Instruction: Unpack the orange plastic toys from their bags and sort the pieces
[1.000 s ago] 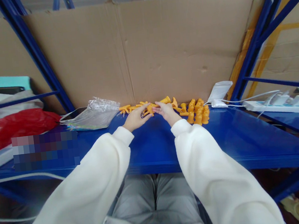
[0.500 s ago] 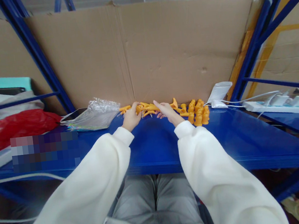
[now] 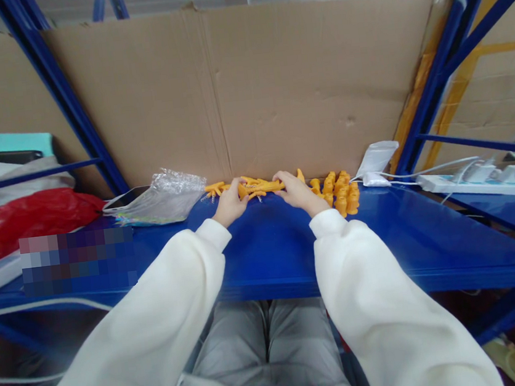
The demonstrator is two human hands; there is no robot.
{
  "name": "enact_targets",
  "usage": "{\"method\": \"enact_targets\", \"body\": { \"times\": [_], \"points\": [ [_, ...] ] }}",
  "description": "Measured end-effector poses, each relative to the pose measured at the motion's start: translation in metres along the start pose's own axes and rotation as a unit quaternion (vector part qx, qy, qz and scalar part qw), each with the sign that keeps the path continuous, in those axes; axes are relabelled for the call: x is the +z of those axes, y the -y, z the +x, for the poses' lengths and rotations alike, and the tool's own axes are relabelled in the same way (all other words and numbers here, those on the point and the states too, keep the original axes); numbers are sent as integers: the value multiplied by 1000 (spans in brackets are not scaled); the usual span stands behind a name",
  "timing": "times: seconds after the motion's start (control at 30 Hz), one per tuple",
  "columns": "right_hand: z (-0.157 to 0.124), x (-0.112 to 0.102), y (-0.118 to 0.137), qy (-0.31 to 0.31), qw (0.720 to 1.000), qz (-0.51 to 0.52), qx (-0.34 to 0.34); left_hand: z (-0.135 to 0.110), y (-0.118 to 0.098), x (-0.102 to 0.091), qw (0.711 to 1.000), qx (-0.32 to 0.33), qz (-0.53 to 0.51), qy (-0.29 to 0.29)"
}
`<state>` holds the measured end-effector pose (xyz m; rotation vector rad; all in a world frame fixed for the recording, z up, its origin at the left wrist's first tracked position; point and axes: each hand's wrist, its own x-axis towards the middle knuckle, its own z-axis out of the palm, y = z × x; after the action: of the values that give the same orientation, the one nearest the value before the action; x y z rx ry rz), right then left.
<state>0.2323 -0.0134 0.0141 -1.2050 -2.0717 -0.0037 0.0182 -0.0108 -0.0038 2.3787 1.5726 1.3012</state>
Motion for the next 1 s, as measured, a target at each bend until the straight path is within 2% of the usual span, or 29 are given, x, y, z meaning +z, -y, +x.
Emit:
{"method": "enact_targets", "body": {
  "times": [0.1,0.2,0.33,0.4,0.53,0.7,0.87,1.0],
  "points": [
    [-3,-8,7,-7,989,-137,-53,2,-3,2,999,-27,-42,7],
    [-5,-15,15,-9,970,-231,-81,3,-10,4,989,-88,-106,55],
    [-6,-18,18,-8,964,-248,-102,2,-16,5,965,-163,-176,110],
    [-6,-16,15,-7,970,-223,-97,1,-14,5,972,-146,-156,101],
    [-7,-5,11,10,985,-161,-64,0,-2,0,998,-39,-35,32],
    [-7,7,13,29,988,-144,-45,0,4,-5,998,49,25,9],
    [-5,7,17,58,980,-189,-37,-1,-1,0,997,67,35,24],
    [-6,3,21,44,965,-248,-66,-1,-3,6,998,52,26,26]
  ]
}}
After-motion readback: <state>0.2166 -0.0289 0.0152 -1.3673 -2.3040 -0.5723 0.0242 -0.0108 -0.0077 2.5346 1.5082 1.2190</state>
